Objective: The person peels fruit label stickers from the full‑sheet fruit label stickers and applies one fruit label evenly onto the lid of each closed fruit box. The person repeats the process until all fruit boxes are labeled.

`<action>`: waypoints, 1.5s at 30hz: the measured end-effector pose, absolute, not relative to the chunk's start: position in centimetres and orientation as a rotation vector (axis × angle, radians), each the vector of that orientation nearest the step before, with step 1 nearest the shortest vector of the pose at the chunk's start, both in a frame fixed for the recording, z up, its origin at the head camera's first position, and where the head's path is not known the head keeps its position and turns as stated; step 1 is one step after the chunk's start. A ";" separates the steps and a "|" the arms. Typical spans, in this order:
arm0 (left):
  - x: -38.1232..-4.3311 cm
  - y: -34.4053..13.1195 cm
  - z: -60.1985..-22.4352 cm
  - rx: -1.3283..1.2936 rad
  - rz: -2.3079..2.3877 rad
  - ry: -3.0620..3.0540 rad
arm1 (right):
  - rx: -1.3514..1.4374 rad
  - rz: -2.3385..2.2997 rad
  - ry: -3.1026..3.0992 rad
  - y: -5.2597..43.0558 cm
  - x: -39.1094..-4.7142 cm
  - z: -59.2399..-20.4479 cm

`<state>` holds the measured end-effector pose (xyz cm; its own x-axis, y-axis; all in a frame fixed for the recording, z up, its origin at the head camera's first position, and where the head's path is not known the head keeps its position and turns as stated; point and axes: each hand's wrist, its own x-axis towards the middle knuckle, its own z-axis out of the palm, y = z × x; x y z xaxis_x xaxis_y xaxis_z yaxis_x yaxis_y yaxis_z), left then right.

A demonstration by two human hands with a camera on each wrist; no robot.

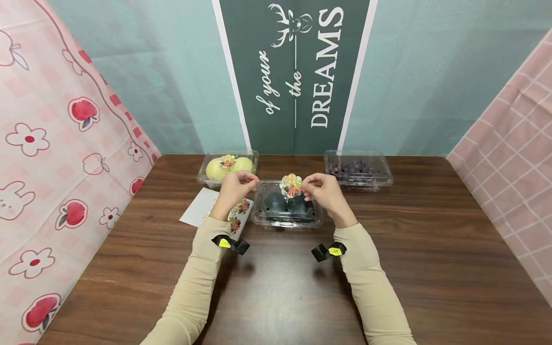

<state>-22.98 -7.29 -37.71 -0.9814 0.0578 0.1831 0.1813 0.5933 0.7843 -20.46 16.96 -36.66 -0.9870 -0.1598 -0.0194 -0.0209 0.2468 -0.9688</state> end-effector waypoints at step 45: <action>-23.6 -8.3 -38.9 -0.086 -1.223 -3.174 | 0.049 -1.902 2.255 15.0 -20.5 -38.0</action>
